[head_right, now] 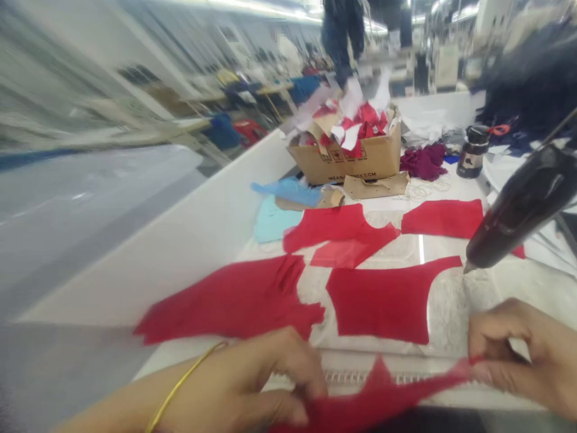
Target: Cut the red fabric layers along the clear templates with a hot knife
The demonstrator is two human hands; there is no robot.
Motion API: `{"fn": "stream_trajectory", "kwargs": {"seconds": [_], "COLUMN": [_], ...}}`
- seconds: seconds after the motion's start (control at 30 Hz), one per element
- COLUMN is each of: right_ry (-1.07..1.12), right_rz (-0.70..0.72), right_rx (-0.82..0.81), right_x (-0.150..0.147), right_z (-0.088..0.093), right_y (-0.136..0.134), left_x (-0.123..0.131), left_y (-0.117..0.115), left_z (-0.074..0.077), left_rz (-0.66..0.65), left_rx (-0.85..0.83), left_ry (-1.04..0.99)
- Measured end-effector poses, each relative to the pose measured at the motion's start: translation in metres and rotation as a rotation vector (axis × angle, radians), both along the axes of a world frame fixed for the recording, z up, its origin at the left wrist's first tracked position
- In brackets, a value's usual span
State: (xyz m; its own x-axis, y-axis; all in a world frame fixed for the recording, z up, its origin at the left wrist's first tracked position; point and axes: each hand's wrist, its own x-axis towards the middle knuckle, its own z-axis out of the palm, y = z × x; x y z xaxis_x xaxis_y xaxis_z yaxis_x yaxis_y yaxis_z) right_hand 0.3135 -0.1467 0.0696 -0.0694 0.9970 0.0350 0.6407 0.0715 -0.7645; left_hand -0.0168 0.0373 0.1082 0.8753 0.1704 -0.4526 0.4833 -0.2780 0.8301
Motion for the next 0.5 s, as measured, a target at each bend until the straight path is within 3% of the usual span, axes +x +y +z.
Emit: {"fn": "stream_trajectory", "kwargs": {"seconds": [0.07, 0.23, 0.5], "right_ry": [-0.075, -0.341, -0.502], "right_rz": [-0.035, -0.311, -0.414], "right_rx": [-0.059, 0.057, 0.07], "right_x": [0.0, -0.01, 0.007], "right_z": [-0.004, -0.012, -0.029], "right_y": [0.006, 0.039, 0.056], "left_x": [0.008, 0.04, 0.053], "left_y": [0.006, 0.034, 0.041], "left_z": [-0.009, -0.042, -0.062], "left_rz": [0.025, 0.147, 0.24], "left_rx": [0.065, 0.561, 0.765], "left_ry": [0.034, 0.097, 0.001]}}
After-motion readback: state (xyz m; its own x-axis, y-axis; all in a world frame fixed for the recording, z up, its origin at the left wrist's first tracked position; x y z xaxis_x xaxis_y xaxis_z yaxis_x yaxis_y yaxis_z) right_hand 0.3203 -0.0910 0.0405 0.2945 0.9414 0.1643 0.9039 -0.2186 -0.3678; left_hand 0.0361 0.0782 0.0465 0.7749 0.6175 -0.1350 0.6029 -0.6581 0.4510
